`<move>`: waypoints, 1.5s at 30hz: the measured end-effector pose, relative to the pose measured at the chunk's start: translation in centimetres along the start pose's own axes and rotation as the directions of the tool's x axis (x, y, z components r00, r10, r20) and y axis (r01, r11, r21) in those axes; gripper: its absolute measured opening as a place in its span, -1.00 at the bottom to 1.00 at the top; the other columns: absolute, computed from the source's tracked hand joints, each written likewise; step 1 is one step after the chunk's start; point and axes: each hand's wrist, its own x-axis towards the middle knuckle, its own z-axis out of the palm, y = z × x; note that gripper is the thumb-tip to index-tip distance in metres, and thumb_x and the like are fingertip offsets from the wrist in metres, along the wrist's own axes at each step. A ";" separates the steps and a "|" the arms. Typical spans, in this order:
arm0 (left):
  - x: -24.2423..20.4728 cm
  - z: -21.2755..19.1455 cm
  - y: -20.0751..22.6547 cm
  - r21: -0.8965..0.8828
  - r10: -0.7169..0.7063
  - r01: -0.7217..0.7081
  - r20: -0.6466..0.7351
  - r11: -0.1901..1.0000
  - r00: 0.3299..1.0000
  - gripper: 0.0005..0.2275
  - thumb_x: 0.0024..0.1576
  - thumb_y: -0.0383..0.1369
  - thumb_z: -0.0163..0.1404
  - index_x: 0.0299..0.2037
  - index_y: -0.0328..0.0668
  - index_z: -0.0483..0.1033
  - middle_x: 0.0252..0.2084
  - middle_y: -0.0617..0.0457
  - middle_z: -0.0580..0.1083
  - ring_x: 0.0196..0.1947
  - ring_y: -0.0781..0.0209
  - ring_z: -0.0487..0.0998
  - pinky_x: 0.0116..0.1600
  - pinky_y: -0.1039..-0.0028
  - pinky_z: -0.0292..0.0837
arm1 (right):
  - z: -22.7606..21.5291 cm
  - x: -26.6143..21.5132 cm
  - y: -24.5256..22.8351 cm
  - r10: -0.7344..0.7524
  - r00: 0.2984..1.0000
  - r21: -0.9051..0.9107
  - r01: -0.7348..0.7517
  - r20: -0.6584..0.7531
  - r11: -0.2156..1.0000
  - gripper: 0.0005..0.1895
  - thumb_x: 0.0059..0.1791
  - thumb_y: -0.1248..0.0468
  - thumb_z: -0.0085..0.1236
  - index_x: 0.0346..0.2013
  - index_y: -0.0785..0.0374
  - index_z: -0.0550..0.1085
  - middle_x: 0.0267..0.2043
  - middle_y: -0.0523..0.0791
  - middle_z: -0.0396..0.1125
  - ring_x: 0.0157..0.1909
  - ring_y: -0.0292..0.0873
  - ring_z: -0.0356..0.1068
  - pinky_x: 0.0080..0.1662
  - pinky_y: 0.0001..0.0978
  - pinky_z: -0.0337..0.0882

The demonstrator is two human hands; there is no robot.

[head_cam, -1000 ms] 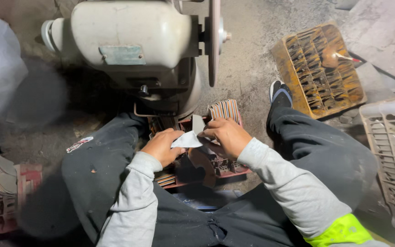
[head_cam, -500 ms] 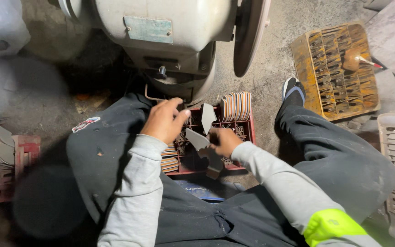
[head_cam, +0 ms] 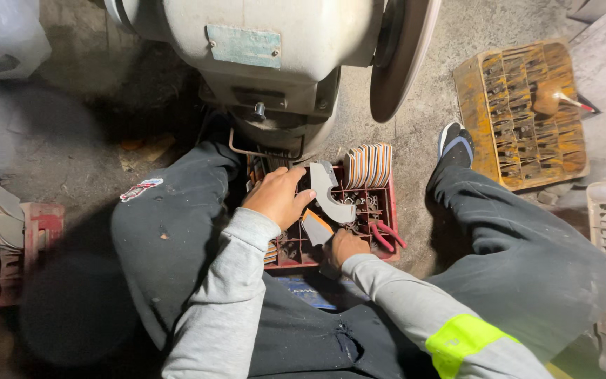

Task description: The person sits on the floor and uses a bench grinder to smooth the edges of small, curved shoe sole pieces. They handle the pieces one at a time, pressing them against the spinning wheel and then placing them into a red tray.

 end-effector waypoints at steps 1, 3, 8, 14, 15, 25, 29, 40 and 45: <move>0.0 0.1 0.1 -0.003 0.000 0.000 0.006 1.000 1.000 -0.60 0.10 -0.19 0.13 0.09 -0.21 0.47 -0.08 -0.25 0.49 -0.01 -0.28 0.50 0.07 0.09 0.43 | 0.2 0.2 -0.1 0.028 0.999 0.005 -0.028 -0.019 1.000 -0.38 -0.04 -0.13 0.17 0.00 0.36 0.42 -0.01 0.15 0.46 0.04 0.19 0.49 0.06 0.01 0.46; 0.0 0.1 0.0 -0.006 -0.004 0.004 0.017 1.000 1.000 -0.61 0.10 -0.19 0.12 0.08 -0.21 0.48 -0.09 -0.24 0.50 -0.01 -0.27 0.51 0.08 0.10 0.43 | 0.9 0.7 -0.2 0.014 0.998 0.053 -0.010 -0.067 0.999 -0.44 -0.06 -0.10 0.20 -0.04 0.32 0.47 -0.02 0.16 0.45 0.04 0.20 0.48 0.06 0.01 0.46; 0.0 0.6 -0.8 -0.008 0.024 -0.024 -0.005 1.000 1.000 -0.58 0.10 -0.19 0.13 0.12 -0.22 0.46 -0.08 -0.26 0.49 -0.01 -0.29 0.50 0.08 0.08 0.41 | 2.7 2.1 0.0 -0.102 0.993 0.145 0.092 0.061 0.985 -0.43 -0.11 -0.05 0.33 -0.04 0.35 0.50 -0.08 0.19 0.46 0.01 0.19 0.48 0.06 -0.08 0.48; 0.2 2.1 -3.4 -0.043 -0.032 0.027 -0.103 0.999 0.994 -0.56 0.13 -0.17 0.11 0.14 -0.25 0.45 -0.05 -0.26 0.49 0.04 -0.27 0.48 0.13 0.11 0.38 | -1.7 0.3 -1.2 -0.401 0.916 0.478 0.344 0.021 0.809 -0.62 -0.14 0.14 0.28 -0.11 0.29 0.59 -0.29 0.04 0.55 -0.19 0.03 0.59 -0.06 -0.23 0.52; 0.4 2.5 -3.6 -0.046 -0.056 0.050 -0.123 0.998 0.991 -0.56 0.13 -0.16 0.10 0.15 -0.25 0.45 -0.04 -0.26 0.49 0.05 -0.26 0.48 0.13 0.12 0.38 | -3.7 -0.5 -1.4 -0.412 0.911 0.538 0.362 -0.030 0.761 -0.62 -0.14 0.16 0.25 -0.08 0.25 0.58 -0.32 0.01 0.56 -0.23 0.01 0.59 -0.11 -0.24 0.53; 1.6 5.2 1.4 -0.813 -0.128 -0.024 -0.121 0.582 0.984 -0.53 0.21 -0.17 0.02 0.26 -0.17 0.21 -0.12 -0.18 0.50 -0.09 -0.07 0.58 0.00 0.19 0.53 | -18.2 -10.0 -3.3 -0.422 0.704 0.351 0.674 -0.571 0.650 -0.71 -0.04 0.18 0.16 -0.16 0.33 0.46 -0.36 0.05 0.46 -0.32 0.04 0.51 -0.22 -0.20 0.48; 1.5 3.0 0.9 -0.995 -0.239 0.036 0.013 0.093 0.971 -0.54 0.26 -0.22 -0.07 0.33 0.00 0.08 -0.14 -0.20 0.45 -0.12 -0.12 0.58 -0.08 0.02 0.61 | -19.0 -11.1 -3.7 -0.400 0.695 0.521 0.715 -0.597 0.465 -0.60 0.11 0.11 -0.01 0.12 0.32 0.33 -0.11 0.04 0.45 -0.14 -0.05 0.51 -0.03 -0.23 0.45; 2.3 3.3 -0.2 -0.998 -0.208 -0.023 -0.009 -0.066 0.978 -0.55 0.33 -0.21 -0.14 0.38 -0.20 0.19 -0.05 -0.22 0.45 -0.03 -0.15 0.59 0.00 0.03 0.59 | -18.1 -10.5 -4.0 -0.605 0.592 0.592 0.771 -0.532 0.234 -0.45 0.18 0.26 -0.17 0.49 0.27 0.13 0.45 0.07 0.23 0.45 -0.04 0.24 0.38 -0.28 0.18; 2.2 3.3 -0.2 -0.991 -0.164 -0.003 0.019 -0.133 0.986 -0.58 0.29 -0.28 -0.13 0.35 -0.08 0.19 -0.08 -0.23 0.49 -0.04 -0.14 0.62 0.03 0.15 0.59 | -18.7 -10.9 -4.0 -0.621 0.623 0.708 0.690 -0.476 0.150 -0.44 0.20 0.27 -0.18 0.52 0.26 0.08 0.53 0.05 0.14 0.55 -0.09 0.10 0.45 -0.28 0.09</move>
